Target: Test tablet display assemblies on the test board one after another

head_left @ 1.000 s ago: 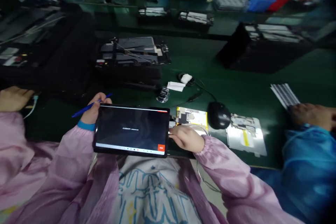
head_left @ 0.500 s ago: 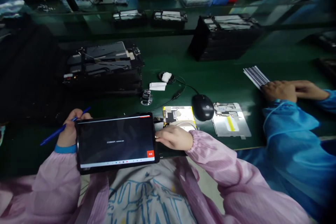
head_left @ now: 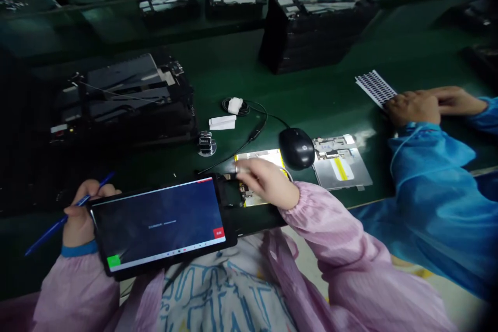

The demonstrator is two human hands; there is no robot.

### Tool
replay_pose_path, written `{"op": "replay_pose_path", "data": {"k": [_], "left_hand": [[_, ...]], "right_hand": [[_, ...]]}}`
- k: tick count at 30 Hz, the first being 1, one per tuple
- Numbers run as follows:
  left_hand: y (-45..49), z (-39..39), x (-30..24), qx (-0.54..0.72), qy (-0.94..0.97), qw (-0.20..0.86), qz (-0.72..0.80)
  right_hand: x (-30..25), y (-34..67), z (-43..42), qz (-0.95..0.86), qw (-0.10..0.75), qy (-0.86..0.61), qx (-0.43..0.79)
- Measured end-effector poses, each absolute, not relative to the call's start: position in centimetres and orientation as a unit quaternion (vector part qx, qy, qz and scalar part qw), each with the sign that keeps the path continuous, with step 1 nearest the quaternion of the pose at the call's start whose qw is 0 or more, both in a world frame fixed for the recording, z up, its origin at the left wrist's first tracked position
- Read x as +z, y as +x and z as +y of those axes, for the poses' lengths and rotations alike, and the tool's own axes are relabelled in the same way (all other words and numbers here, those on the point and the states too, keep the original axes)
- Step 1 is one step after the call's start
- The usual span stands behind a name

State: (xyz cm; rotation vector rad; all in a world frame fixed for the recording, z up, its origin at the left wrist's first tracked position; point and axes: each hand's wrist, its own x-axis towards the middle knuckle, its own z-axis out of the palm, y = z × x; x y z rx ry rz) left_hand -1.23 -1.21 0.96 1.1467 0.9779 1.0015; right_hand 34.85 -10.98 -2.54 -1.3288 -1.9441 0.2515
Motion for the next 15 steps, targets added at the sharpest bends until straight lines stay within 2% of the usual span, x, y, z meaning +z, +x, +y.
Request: {"op": "replay_pose_path", "data": {"k": [2, 4, 8, 10, 12, 15], "left_hand": [[-1.6, -1.3, 0.7, 0.432, 0.502, 0.628, 0.409], [-1.9, -1.3, 0.5, 0.437, 0.502, 0.632, 0.397], [-2.3, -1.6, 0.2, 0.444, 0.504, 0.64, 0.373], [-2.4, -1.7, 0.1, 0.443, 0.505, 0.646, 0.364], [-2.5, -1.8, 0.1, 0.444, 0.505, 0.648, 0.357], [-2.5, -1.9, 0.1, 0.451, 0.5, 0.654, 0.344]], "right_hand": [[-1.8, 34.7, -10.0, -0.703, 0.317, -0.636, 0.019], [-1.3, 34.0, -8.8, -0.701, 0.249, -0.668, -0.022], [-1.5, 31.8, -5.5, -0.836, 0.12, -0.521, 0.12], [-2.0, 30.9, -4.0, -0.855, 0.087, -0.478, 0.185], [-2.2, 30.6, -3.2, -0.848, 0.099, -0.475, 0.212], [-1.8, 31.4, -3.8, -0.801, 0.205, -0.509, 0.241]]}}
